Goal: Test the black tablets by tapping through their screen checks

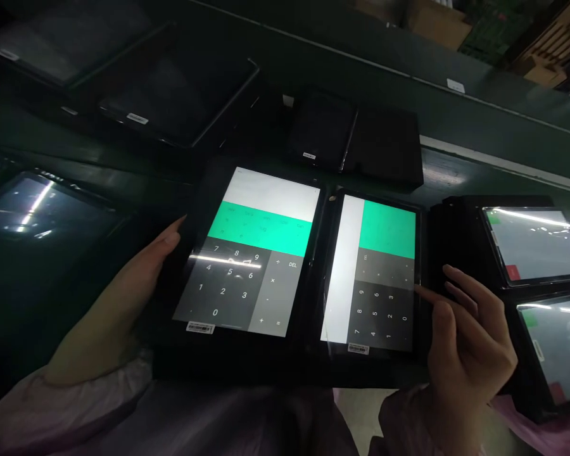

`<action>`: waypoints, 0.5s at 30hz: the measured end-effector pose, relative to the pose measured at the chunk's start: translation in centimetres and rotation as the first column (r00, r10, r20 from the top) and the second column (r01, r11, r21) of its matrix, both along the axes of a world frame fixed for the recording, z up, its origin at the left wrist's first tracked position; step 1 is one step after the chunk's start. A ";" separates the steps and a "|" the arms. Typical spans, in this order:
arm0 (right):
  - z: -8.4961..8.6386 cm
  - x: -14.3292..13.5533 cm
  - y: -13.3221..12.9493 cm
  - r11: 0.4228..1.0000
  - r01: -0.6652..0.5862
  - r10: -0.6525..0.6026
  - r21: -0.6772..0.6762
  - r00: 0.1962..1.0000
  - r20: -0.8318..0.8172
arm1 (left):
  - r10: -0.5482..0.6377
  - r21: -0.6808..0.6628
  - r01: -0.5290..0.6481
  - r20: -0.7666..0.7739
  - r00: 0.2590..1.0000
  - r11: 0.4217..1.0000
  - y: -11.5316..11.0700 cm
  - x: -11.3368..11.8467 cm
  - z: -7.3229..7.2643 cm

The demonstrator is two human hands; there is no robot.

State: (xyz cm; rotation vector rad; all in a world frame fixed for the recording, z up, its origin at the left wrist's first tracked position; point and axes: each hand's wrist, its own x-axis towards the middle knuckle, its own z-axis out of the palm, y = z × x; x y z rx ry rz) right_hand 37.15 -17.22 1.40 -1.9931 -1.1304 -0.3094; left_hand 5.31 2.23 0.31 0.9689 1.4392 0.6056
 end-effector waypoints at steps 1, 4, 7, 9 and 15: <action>0.0 0.2 0.3 0.999 -0.029 0.029 0.018 0.999 -0.019 | 0.040 0.000 -0.040 0.015 0.999 0.999 0.3 0.2 -0.3; -0.2 0.8 0.8 0.997 -0.074 0.074 0.006 0.996 -0.057 | 0.129 -0.022 -0.128 0.019 0.991 0.991 1.2 0.8 -1.0; -0.6 1.1 0.9 0.995 -0.100 0.098 -0.021 0.993 -0.064 | 0.206 -0.072 -0.215 -0.114 0.972 0.974 2.0 1.3 -1.5; -0.7 1.0 0.7 0.993 -0.116 0.115 -0.021 0.992 -0.048 | 0.234 -0.058 -0.246 -0.168 0.958 0.967 2.3 1.4 -1.8; 0.5 1.9 1.7 0.993 -0.095 0.102 -0.073 0.989 0.109 | 0.080 -0.006 -0.084 -0.257 0.963 0.996 2.9 0.1 -4.3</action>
